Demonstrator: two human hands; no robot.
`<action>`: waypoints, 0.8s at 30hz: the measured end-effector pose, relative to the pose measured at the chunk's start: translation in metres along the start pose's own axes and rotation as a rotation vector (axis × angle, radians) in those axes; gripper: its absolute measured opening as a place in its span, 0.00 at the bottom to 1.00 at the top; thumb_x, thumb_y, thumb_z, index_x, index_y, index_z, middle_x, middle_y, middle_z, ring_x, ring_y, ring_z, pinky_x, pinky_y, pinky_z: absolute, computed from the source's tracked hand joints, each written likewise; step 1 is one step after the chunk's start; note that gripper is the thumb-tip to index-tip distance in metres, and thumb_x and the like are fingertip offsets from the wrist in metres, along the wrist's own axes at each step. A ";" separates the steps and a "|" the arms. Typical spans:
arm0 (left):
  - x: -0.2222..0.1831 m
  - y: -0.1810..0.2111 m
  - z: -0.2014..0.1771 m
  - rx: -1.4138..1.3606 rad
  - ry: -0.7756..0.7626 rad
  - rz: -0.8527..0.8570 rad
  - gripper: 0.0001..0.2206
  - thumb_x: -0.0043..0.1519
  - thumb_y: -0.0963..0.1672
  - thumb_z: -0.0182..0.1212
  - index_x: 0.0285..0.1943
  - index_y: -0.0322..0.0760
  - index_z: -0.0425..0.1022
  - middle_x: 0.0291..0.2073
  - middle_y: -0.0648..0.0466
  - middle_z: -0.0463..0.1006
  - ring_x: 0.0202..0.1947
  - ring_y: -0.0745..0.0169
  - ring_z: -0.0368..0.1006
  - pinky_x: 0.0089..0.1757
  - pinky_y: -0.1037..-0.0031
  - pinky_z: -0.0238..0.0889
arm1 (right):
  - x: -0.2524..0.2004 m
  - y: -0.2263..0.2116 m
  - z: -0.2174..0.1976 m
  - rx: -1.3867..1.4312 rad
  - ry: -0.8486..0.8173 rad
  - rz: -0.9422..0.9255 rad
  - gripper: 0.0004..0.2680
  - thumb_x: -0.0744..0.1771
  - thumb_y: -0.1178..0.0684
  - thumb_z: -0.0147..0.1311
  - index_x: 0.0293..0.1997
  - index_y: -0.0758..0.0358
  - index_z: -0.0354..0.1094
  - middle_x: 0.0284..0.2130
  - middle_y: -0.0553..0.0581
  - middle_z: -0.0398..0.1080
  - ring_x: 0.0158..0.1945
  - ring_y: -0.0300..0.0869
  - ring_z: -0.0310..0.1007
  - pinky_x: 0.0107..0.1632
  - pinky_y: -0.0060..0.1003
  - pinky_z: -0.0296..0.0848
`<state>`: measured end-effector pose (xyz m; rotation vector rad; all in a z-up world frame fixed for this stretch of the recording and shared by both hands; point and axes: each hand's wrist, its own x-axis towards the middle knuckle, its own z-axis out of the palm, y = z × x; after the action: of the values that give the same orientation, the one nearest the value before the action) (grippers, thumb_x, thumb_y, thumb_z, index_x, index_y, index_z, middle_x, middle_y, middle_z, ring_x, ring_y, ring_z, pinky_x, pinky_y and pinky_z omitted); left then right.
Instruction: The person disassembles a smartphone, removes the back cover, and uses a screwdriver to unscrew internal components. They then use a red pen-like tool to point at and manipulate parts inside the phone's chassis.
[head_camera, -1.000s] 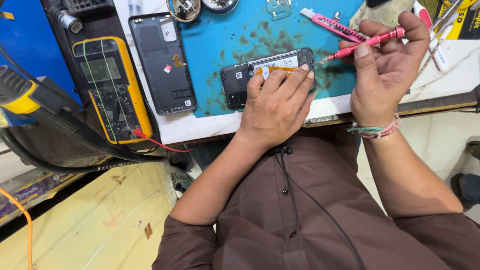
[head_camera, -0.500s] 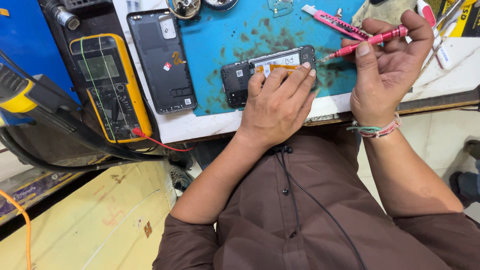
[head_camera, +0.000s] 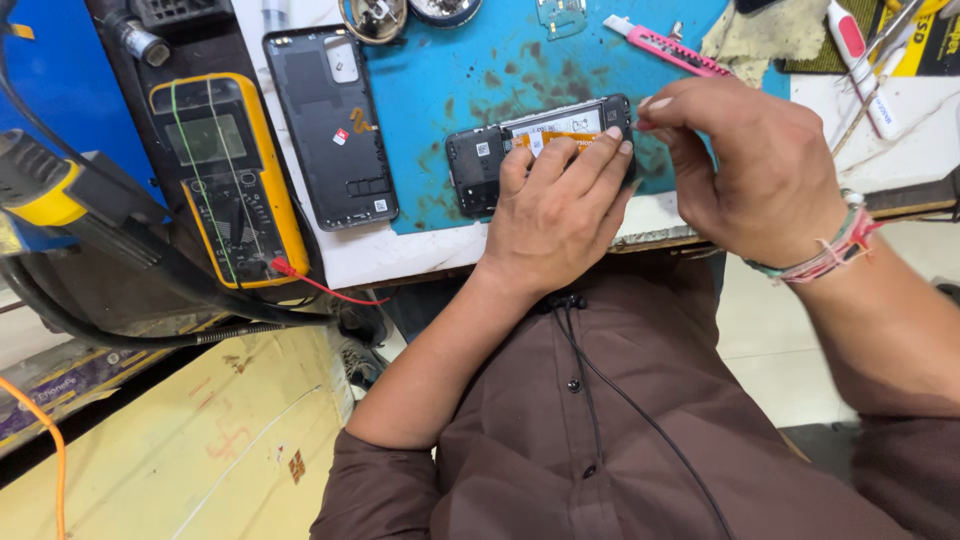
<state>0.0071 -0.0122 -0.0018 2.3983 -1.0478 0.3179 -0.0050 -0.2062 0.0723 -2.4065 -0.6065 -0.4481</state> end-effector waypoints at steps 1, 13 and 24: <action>0.001 0.000 0.000 0.000 0.003 0.003 0.15 0.68 0.48 0.63 0.60 0.39 0.79 0.59 0.57 0.76 0.54 0.60 0.70 0.59 0.62 0.50 | 0.008 -0.003 -0.005 -0.070 -0.041 -0.003 0.10 0.68 0.70 0.57 0.51 0.69 0.62 0.38 0.63 0.72 0.41 0.52 0.76 0.46 0.40 0.75; 0.001 0.000 -0.002 -0.017 0.010 0.005 0.15 0.67 0.47 0.64 0.59 0.38 0.79 0.58 0.58 0.77 0.53 0.61 0.70 0.58 0.62 0.51 | 0.054 -0.010 -0.043 -0.548 -0.522 -0.059 0.07 0.66 0.48 0.55 0.33 0.58 0.69 0.17 0.51 0.68 0.19 0.46 0.70 0.22 0.39 0.64; 0.003 0.002 -0.005 -0.002 0.005 0.001 0.16 0.66 0.48 0.64 0.59 0.39 0.79 0.58 0.57 0.77 0.54 0.58 0.70 0.58 0.60 0.52 | 0.061 0.002 -0.043 -0.584 -0.689 -0.087 0.10 0.67 0.45 0.49 0.30 0.58 0.68 0.13 0.52 0.65 0.18 0.46 0.70 0.23 0.41 0.67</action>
<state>0.0080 -0.0128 0.0039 2.3940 -1.0459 0.3231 0.0400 -0.2154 0.1318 -3.1142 -0.9771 0.2385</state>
